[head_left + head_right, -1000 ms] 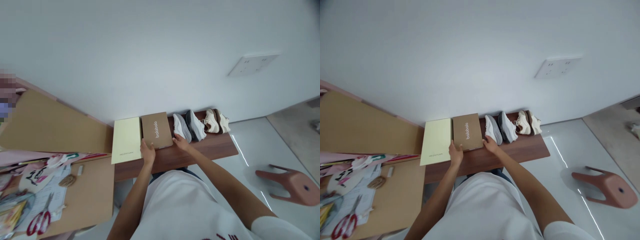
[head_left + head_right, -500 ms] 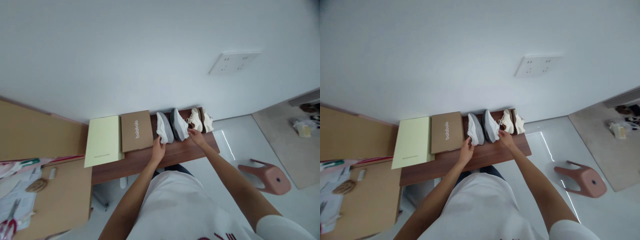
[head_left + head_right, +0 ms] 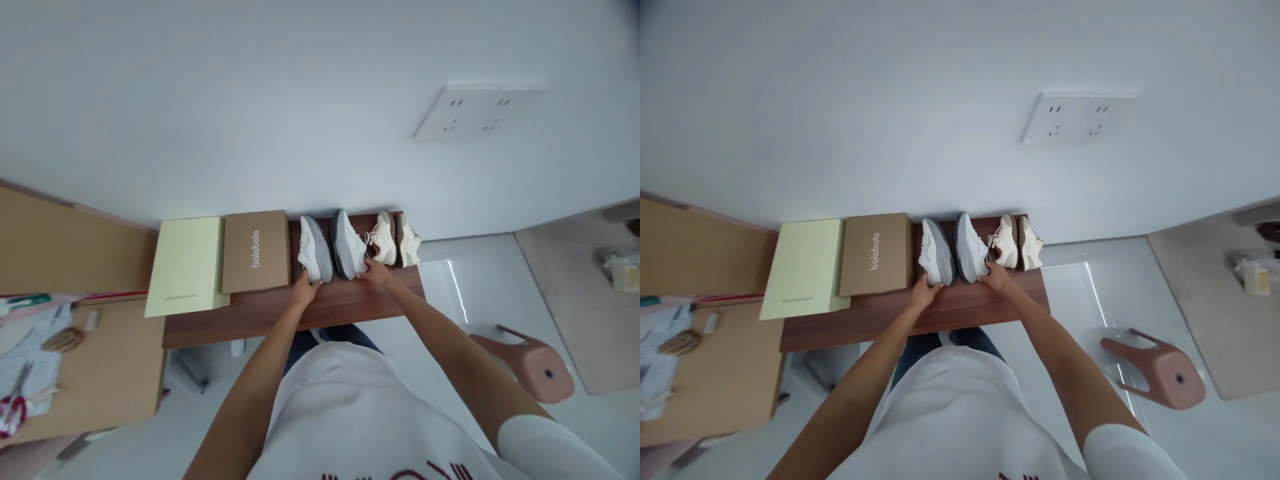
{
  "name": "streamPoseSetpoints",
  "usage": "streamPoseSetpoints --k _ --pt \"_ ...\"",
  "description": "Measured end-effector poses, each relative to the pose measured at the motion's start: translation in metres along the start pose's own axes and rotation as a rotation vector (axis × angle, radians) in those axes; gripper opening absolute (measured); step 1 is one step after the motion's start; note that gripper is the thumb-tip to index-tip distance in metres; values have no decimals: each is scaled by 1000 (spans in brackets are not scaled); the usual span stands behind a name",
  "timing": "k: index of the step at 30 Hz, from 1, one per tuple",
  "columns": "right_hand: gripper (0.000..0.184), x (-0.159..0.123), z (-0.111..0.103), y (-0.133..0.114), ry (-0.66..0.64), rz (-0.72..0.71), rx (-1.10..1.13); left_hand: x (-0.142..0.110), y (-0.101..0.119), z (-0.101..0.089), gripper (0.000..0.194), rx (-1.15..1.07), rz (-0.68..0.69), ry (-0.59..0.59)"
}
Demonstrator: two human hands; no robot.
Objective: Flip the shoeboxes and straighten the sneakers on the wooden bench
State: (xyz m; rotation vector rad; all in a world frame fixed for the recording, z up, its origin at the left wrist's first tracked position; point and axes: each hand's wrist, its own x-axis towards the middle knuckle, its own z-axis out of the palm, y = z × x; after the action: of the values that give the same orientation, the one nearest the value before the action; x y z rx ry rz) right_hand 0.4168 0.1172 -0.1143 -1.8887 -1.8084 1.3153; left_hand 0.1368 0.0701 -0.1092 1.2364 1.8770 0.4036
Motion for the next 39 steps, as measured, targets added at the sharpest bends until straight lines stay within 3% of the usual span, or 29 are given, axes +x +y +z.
streamPoseSetpoints --k 7,15,19,28,39 --pt "26 3 -3 -7 12 -97 -47 1 6 -13 35 141 76 -14" --pt "19 -16 -22 -41 18 -220 -141 -13 19 -34 37 245 297 51" --pt "24 -26 -23 -58 35 -269 -283 -24 33 -42 32 360 357 6" --pt "14 -32 6 -83 0 -319 -506 -34 48 -38 23 641 387 -1" --pt "14 -27 33 -104 20 -331 -629 -25 48 -27 23 634 383 45"
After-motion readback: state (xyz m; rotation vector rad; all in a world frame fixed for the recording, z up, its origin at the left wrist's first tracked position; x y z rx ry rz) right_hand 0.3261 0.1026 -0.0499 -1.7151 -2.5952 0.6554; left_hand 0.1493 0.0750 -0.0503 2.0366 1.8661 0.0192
